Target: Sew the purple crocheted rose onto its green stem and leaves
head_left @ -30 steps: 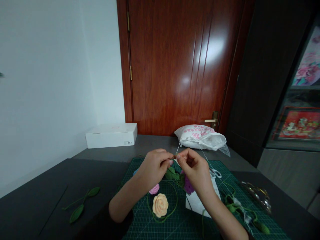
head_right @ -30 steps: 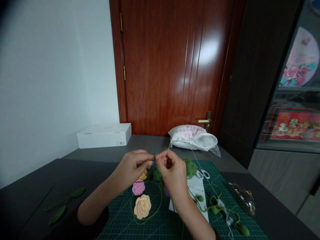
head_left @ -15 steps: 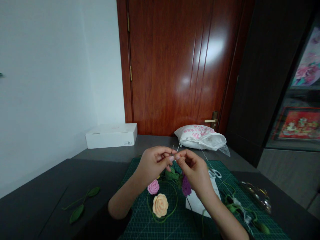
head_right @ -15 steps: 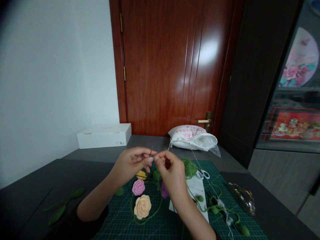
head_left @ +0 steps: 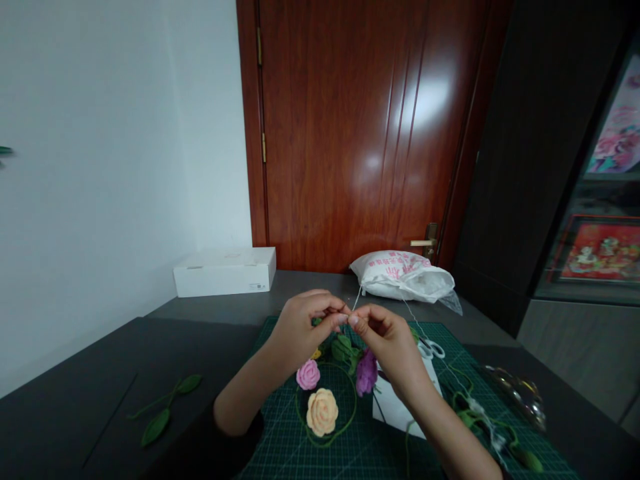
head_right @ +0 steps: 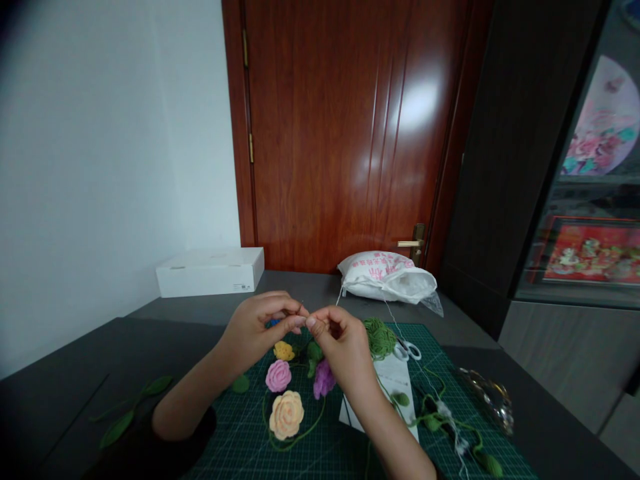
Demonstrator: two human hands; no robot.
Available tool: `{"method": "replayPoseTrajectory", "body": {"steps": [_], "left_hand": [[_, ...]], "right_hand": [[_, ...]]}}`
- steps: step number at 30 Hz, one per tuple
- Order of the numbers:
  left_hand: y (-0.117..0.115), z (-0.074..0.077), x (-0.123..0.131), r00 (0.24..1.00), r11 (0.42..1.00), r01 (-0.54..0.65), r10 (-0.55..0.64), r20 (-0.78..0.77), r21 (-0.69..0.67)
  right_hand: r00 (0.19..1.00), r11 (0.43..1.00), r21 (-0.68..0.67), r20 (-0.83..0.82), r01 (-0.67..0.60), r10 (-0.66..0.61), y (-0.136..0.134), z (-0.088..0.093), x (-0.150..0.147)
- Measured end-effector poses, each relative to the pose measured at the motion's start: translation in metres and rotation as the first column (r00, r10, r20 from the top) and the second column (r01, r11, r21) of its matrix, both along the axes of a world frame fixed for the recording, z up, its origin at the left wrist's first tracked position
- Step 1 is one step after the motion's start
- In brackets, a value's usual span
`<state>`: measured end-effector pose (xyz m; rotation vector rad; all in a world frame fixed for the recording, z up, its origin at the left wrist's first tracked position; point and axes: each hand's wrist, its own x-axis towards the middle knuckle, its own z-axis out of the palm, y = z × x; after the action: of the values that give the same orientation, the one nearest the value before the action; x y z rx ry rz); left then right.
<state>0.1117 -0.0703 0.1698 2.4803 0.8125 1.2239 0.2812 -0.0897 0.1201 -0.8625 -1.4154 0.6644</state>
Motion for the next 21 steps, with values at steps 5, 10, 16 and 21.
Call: {"method": "replayPoseTrajectory", "body": {"steps": [5, 10, 16, 21], "left_hand": [[0.0002, -0.0011, 0.0005, 0.998, 0.994, 0.003, 0.004, -0.065, 0.111], [0.0024, -0.0057, 0.0018, 0.999, 0.994, 0.006, 0.0, -0.048, 0.113], [0.0031, -0.008, 0.0037, 1.0, 0.996, 0.005, -0.003, -0.02, 0.089], [0.0015, -0.0079, 0.0056, 1.0, 1.0, 0.014, -0.014, 0.015, -0.014]], "right_hand": [[1.0, 1.0, 0.0, 0.015, -0.005, 0.005, 0.0009, -0.0032, -0.0012], [0.999, 0.999, 0.016, 0.031, 0.04, -0.04, 0.0015, -0.0064, -0.0034], [0.99, 0.99, 0.042, 0.053, 0.131, -0.133, 0.0016, -0.01, -0.0061], [0.968, 0.972, 0.106, 0.116, 0.212, -0.224, -0.001, -0.0084, -0.0058]]}}
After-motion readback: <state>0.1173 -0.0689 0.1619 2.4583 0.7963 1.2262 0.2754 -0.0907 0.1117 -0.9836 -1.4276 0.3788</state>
